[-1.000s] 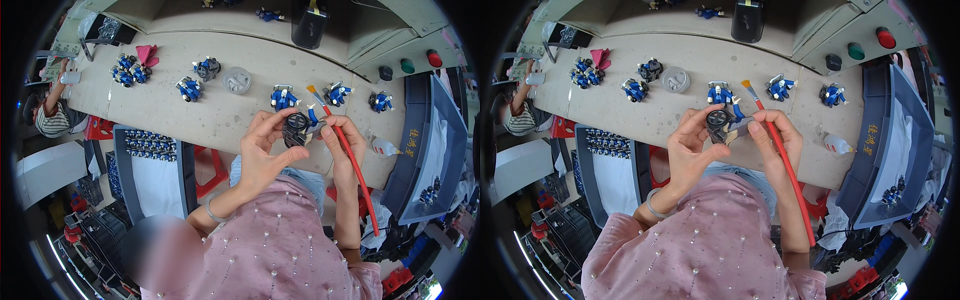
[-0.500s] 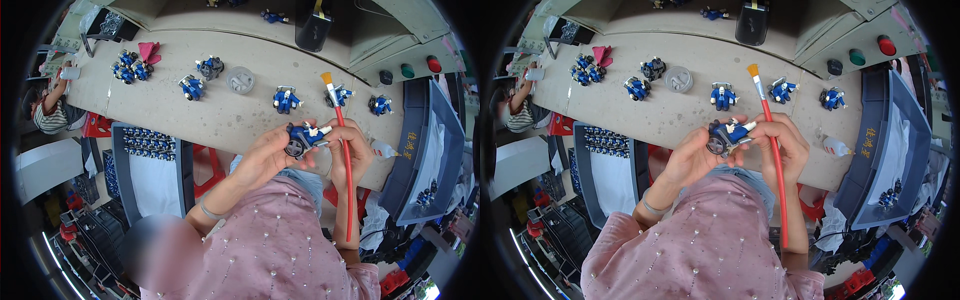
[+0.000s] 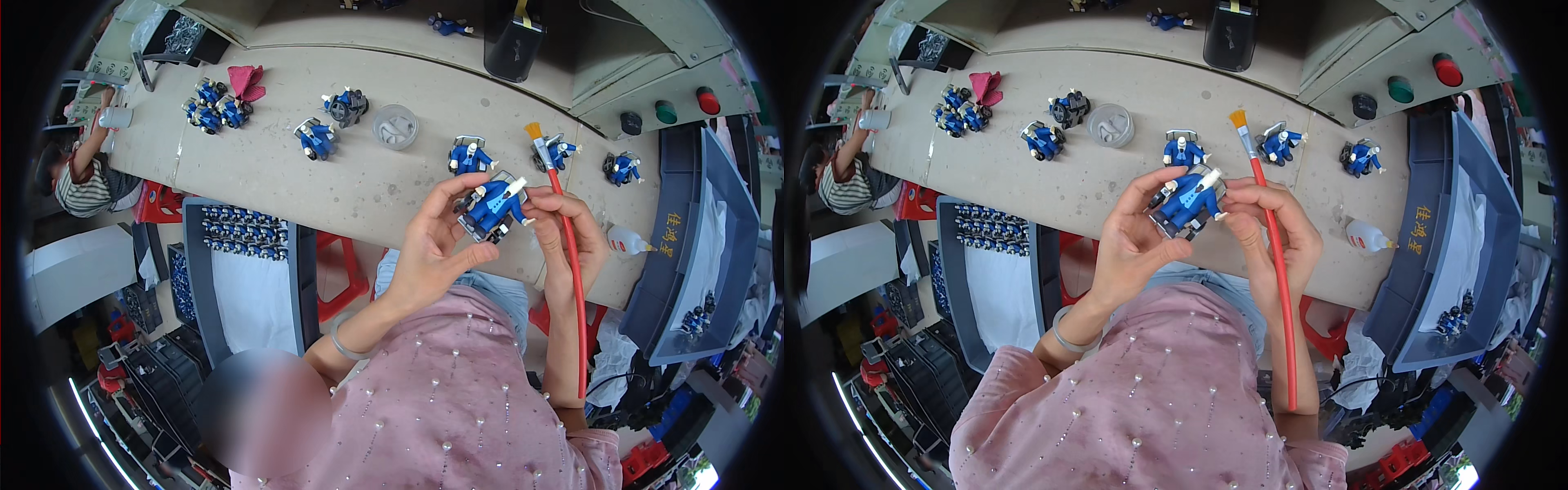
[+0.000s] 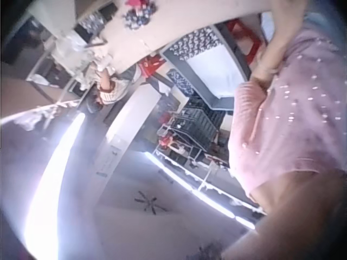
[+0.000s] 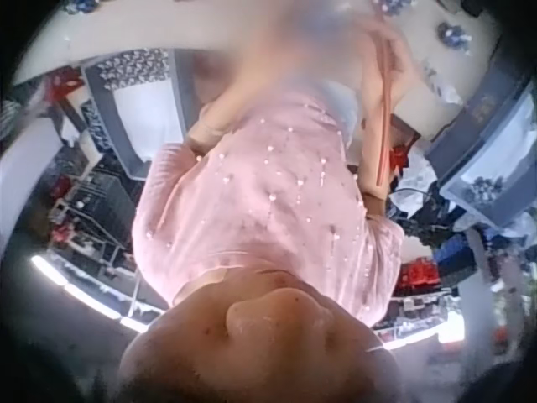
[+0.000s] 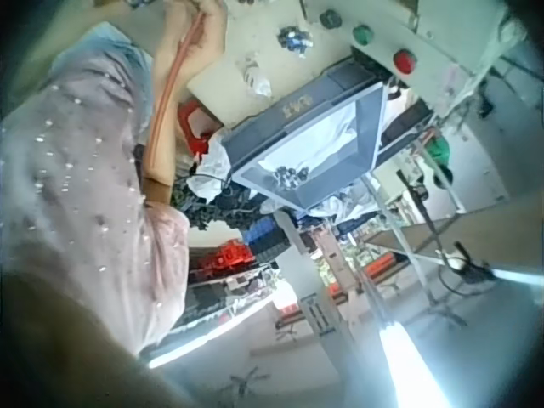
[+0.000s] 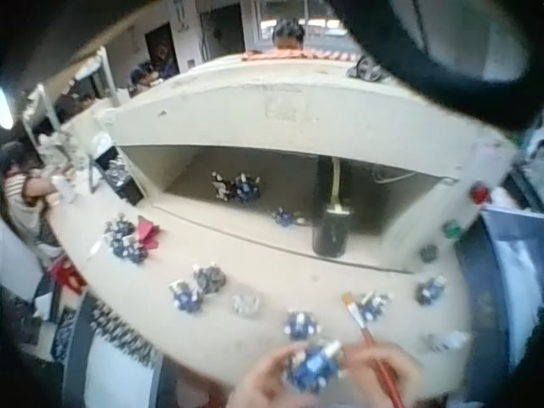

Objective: The worker is assembling small blue robot-like toys by painting components, gluing pieces, and organizing them into trays.

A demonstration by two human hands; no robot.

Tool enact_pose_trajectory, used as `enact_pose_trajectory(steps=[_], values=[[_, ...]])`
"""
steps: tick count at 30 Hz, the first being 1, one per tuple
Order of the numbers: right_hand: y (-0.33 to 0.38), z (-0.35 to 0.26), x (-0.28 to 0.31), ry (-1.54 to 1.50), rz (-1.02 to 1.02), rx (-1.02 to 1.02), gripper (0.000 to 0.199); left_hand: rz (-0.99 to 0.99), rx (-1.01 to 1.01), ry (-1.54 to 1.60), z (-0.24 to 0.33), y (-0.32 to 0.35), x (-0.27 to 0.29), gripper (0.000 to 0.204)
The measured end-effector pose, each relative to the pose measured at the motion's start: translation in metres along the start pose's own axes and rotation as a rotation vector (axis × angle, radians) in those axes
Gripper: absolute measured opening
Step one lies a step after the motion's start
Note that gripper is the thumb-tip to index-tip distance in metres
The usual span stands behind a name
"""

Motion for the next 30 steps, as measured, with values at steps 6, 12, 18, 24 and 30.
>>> enact_pose_trajectory(steps=[6,12,18,24,30], values=[[-0.001,-0.009,0.0,0.288,-0.017,0.124,0.013,0.065,-0.029,-0.076,0.005,0.003,-0.002,0.07],[0.0,-0.008,0.002,0.363,-0.016,0.098,0.01,0.059,-0.027,-0.068,0.002,0.004,-0.005,0.069],[-0.001,-0.016,0.006,0.416,0.059,0.182,0.015,0.05,-0.034,-0.07,0.001,0.001,-0.008,0.07],[-0.006,-0.016,0.008,0.366,0.071,0.171,0.015,0.056,-0.055,-0.043,0.001,-0.004,-0.006,0.07],[-0.005,-0.028,-0.007,0.421,-0.032,0.254,0.005,0.085,-0.056,-0.198,0.005,0.009,-0.001,0.068]])
Point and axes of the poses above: each hand's wrist, its own y-axis away from the middle knuckle, its own x-axis out of the back of the hand, z = x × y, the point moved 8 cm from there along -y, towards the middle knuckle, and after that the axes turned 14 degrees about -z, right-handed, at the moved point
